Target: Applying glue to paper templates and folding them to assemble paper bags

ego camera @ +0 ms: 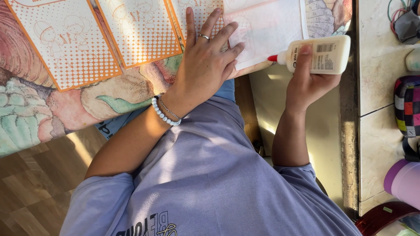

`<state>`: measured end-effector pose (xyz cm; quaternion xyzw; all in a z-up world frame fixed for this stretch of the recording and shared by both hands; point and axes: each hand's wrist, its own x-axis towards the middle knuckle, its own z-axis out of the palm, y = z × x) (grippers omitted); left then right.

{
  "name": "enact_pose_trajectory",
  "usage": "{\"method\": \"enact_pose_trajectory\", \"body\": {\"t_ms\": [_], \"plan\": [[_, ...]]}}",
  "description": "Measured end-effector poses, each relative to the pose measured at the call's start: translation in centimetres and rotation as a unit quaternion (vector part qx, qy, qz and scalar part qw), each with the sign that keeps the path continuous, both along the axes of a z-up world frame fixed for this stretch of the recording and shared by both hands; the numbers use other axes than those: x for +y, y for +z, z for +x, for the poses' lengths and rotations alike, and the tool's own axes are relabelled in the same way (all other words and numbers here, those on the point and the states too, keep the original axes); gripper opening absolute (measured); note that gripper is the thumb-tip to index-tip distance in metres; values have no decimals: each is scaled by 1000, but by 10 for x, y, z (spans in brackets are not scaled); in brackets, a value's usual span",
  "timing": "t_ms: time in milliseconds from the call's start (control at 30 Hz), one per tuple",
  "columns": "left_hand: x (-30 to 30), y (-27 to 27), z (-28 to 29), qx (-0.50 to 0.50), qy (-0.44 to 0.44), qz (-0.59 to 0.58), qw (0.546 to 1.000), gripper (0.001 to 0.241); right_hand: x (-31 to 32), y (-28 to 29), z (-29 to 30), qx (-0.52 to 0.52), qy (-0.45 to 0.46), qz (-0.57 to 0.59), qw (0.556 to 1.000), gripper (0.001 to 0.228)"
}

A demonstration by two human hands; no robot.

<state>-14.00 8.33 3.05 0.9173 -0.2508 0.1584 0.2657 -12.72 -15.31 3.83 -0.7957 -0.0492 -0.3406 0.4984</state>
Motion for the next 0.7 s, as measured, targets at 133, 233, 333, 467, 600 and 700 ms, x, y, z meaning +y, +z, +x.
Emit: {"method": "enact_pose_trajectory", "body": {"t_ms": [133, 233, 333, 467, 600, 700], "plan": [[0, 1, 0, 0, -5, -17, 1000, 22, 0, -15, -2, -23, 42, -22, 999, 16], [-2, -2, 2, -4, -5, -18, 1000, 26, 34, 1, -22, 60, 62, -14, 996, 23], [0, 6, -2, 2, -5, -13, 1000, 23, 26, 2, -19, 55, 33, -23, 998, 23], [0, 1, 0, -6, -3, -7, 1000, 23, -15, -7, 9, -16, -24, -30, 999, 19], [0, 1, 0, 2, -5, 0, 1000, 24, -32, -9, 18, -31, -15, 38, 999, 16], [0, 0, 0, -5, -2, 0, 1000, 23, -23, -18, 11, -32, 11, 21, 999, 21]]}}
